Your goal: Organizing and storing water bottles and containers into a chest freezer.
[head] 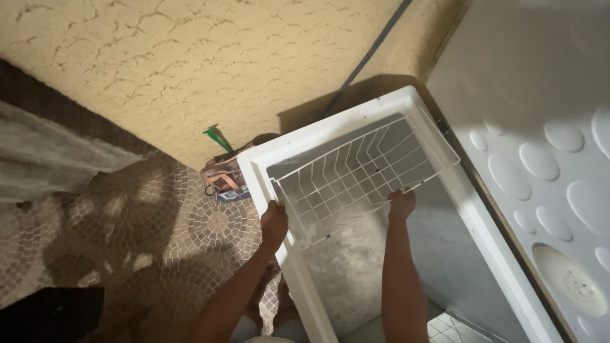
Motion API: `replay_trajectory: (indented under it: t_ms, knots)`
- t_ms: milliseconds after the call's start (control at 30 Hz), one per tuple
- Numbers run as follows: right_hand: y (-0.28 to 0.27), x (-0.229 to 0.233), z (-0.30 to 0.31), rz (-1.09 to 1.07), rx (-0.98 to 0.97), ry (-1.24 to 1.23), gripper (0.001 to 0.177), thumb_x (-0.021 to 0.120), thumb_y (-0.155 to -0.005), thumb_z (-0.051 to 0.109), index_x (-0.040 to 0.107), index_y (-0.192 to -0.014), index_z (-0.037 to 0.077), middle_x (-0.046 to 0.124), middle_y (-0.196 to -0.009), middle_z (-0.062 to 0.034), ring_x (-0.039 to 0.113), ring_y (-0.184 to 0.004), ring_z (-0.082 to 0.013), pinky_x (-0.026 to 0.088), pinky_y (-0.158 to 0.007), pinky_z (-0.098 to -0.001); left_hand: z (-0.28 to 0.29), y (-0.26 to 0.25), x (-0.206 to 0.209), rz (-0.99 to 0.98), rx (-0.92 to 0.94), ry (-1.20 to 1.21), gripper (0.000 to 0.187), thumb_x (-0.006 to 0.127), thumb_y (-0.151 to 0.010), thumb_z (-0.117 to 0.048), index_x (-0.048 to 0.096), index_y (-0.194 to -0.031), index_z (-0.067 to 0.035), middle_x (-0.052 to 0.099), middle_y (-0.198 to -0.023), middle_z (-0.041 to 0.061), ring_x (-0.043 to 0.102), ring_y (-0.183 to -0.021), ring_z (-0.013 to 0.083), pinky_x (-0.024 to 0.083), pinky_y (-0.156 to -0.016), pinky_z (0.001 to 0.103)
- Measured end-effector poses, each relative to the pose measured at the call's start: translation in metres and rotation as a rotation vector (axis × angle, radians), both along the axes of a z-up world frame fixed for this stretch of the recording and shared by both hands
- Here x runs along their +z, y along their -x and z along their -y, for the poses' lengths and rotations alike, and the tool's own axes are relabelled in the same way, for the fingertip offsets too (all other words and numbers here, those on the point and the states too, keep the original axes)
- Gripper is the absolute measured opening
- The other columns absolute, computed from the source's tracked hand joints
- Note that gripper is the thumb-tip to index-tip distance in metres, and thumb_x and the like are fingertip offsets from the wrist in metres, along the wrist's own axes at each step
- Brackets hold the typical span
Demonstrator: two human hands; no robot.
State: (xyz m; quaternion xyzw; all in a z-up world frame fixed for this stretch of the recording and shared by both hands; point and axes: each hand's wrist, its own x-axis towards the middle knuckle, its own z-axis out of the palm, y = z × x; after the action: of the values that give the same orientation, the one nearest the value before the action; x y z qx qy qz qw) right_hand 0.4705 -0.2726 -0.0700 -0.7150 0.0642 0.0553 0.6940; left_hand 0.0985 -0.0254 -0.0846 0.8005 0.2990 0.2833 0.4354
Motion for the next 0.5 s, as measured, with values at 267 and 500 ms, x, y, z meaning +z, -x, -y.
replay_trajectory:
  t_ms: [267,500]
  knots:
    - [-0.012,-0.008,-0.027,-0.03,-0.004,0.08,0.043,0.061,-0.094,0.003,0.056,-0.136,-0.006,0.065,-0.098,-0.0184,0.064,-0.072,-0.0208,0.051,-0.056,-0.0362,-0.032,-0.011,0.069,-0.279,0.223,0.236,0.022,0.054,-0.1,-0.019,0.056,-0.094,0.002,0.066,-0.077,0.03,0.067,-0.075,0.0499,0.052,-0.067,0.057]
    - [-0.003,-0.007,-0.037,0.038,0.038,0.097,0.048,0.057,-0.093,-0.002,0.053,-0.14,-0.008,0.063,-0.1,-0.0193,0.062,-0.072,-0.0226,0.05,-0.055,-0.0363,-0.045,-0.021,0.034,-0.425,0.239,0.214,0.025,0.056,-0.101,-0.021,0.053,-0.102,0.004,0.067,-0.083,0.033,0.067,-0.081,0.0512,0.053,-0.073,0.059]
